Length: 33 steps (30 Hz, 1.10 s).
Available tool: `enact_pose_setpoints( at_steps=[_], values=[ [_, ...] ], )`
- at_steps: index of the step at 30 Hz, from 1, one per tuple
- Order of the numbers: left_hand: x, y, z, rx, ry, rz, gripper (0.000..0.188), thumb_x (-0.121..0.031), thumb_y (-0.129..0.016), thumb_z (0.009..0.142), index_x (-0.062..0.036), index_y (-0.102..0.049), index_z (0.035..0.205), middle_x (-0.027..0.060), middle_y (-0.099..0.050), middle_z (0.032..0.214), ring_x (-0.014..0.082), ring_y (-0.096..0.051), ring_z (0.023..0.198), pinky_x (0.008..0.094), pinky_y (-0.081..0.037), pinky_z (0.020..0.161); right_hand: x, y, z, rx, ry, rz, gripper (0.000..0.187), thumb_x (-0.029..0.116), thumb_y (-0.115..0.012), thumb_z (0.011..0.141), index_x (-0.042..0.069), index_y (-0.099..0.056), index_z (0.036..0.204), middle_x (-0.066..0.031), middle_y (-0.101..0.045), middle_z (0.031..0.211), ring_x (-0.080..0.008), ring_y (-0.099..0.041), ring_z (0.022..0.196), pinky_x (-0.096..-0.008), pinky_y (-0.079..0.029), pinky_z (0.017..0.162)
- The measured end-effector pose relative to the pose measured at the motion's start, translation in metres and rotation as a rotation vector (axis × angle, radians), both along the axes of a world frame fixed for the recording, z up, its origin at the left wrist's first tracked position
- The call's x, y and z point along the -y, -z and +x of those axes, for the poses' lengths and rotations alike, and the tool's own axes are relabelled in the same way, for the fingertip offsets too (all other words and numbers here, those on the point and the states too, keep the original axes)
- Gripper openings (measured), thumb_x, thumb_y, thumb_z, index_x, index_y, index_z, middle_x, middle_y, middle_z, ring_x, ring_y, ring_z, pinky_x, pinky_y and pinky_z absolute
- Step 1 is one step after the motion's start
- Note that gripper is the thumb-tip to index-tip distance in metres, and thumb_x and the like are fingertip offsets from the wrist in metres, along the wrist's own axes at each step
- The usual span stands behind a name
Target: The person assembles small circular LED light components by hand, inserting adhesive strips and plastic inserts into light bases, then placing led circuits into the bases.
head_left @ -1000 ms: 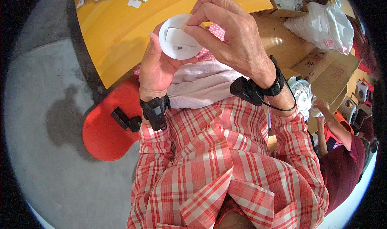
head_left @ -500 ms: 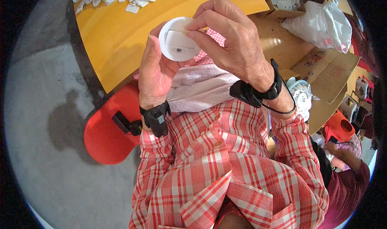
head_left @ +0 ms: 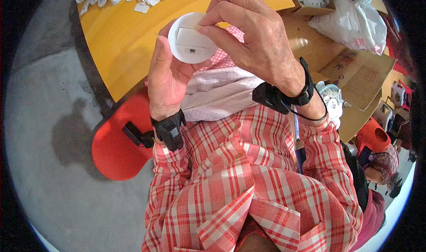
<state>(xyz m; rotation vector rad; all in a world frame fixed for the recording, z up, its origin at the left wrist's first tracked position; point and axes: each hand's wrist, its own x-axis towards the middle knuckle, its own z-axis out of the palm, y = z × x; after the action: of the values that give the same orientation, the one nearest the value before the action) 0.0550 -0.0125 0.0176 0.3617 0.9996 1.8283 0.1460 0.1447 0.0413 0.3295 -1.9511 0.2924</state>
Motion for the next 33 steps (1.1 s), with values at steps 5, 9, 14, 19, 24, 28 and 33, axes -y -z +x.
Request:
enact_pose_setpoints(
  at_steps=[5, 9, 14, 19, 24, 28, 33],
  values=[
    [0.002, 0.000, -0.002, -0.005, 0.025, 0.005, 0.058, -0.047, -0.038, 0.093, -0.0024, -0.035, 0.130, 0.0137, -0.050, 0.119, 0.0230, -0.057, 0.103, 0.0374, -0.056, 0.077, -0.001, 0.006, -0.005, -0.047, -0.011, -0.004, 0.013, 0.000, -0.067, 0.071, -0.002, -0.056, 0.077, -0.0137, -0.052, 0.076, -0.0278, -0.053, 0.069, -0.0335, -0.044, 0.059],
    [0.002, 0.000, -0.002, 0.016, 0.027, 0.015, 0.058, -0.046, -0.038, 0.093, -0.0024, -0.034, 0.130, 0.0140, -0.050, 0.119, 0.0234, -0.057, 0.103, 0.0371, -0.056, 0.076, 0.001, 0.005, -0.003, -0.023, 0.023, -0.009, 0.014, 0.000, -0.067, 0.071, -0.001, -0.055, 0.078, -0.0133, -0.051, 0.075, -0.0279, -0.053, 0.067, -0.0341, -0.043, 0.059],
    [0.002, -0.004, 0.001, 0.008, 0.004, 0.000, 0.056, -0.046, -0.036, 0.094, -0.0025, -0.034, 0.129, 0.0149, -0.049, 0.121, 0.0246, -0.057, 0.104, 0.0395, -0.055, 0.078, 0.023, -0.010, 0.018, 0.458, 0.123, -0.435, 0.018, 0.008, -0.068, 0.072, 0.004, -0.061, 0.088, -0.0107, -0.056, 0.086, -0.0248, -0.057, 0.077, -0.0332, -0.046, 0.065],
    [-0.002, -0.006, 0.000, 0.075, 0.024, 0.044, 0.051, -0.043, -0.038, 0.094, -0.0032, -0.037, 0.125, 0.0145, -0.050, 0.118, 0.0239, -0.056, 0.105, 0.0399, -0.055, 0.079, 0.032, 0.009, 0.020, 0.397, 0.364, -0.127, 0.018, 0.017, -0.064, 0.068, 0.012, -0.061, 0.085, -0.0035, -0.054, 0.080, -0.0216, -0.054, 0.073, -0.0348, -0.043, 0.067],
    [-0.002, -0.006, 0.004, -0.083, -0.030, -0.026, 0.038, -0.028, -0.046, 0.094, -0.0034, -0.040, 0.122, 0.0118, -0.052, 0.114, 0.0204, -0.055, 0.102, 0.0389, -0.053, 0.081, 0.038, 0.018, 0.021, 0.416, 0.464, -0.017, 0.030, 0.018, -0.065, 0.068, 0.015, -0.060, 0.097, -0.0021, -0.054, 0.080, -0.0194, -0.054, 0.073, -0.0346, -0.042, 0.070],
    [-0.007, -0.005, 0.003, -0.268, -0.112, -0.034, 0.031, -0.016, -0.046, 0.094, -0.0025, -0.044, 0.122, 0.0105, -0.054, 0.113, 0.0180, -0.055, 0.100, 0.0339, -0.048, 0.085, 0.039, 0.017, 0.022, 0.458, 0.293, -0.387, 0.033, 0.020, -0.069, 0.071, 0.013, -0.059, 0.101, -0.0033, -0.055, 0.079, -0.0198, -0.056, 0.071, -0.0337, -0.044, 0.067],
    [-0.008, -0.005, 0.005, -0.446, -0.173, -0.031, 0.031, -0.015, -0.049, 0.093, -0.0006, -0.045, 0.121, 0.0094, -0.055, 0.109, 0.0170, -0.056, 0.096, 0.0305, -0.045, 0.086, 0.045, 0.015, 0.027, 0.666, 0.039, -1.001, 0.035, 0.025, -0.067, 0.079, 0.005, -0.054, 0.104, -0.0099, -0.056, 0.066, -0.0241, -0.056, 0.056, -0.0334, -0.043, 0.049]
  ],
)
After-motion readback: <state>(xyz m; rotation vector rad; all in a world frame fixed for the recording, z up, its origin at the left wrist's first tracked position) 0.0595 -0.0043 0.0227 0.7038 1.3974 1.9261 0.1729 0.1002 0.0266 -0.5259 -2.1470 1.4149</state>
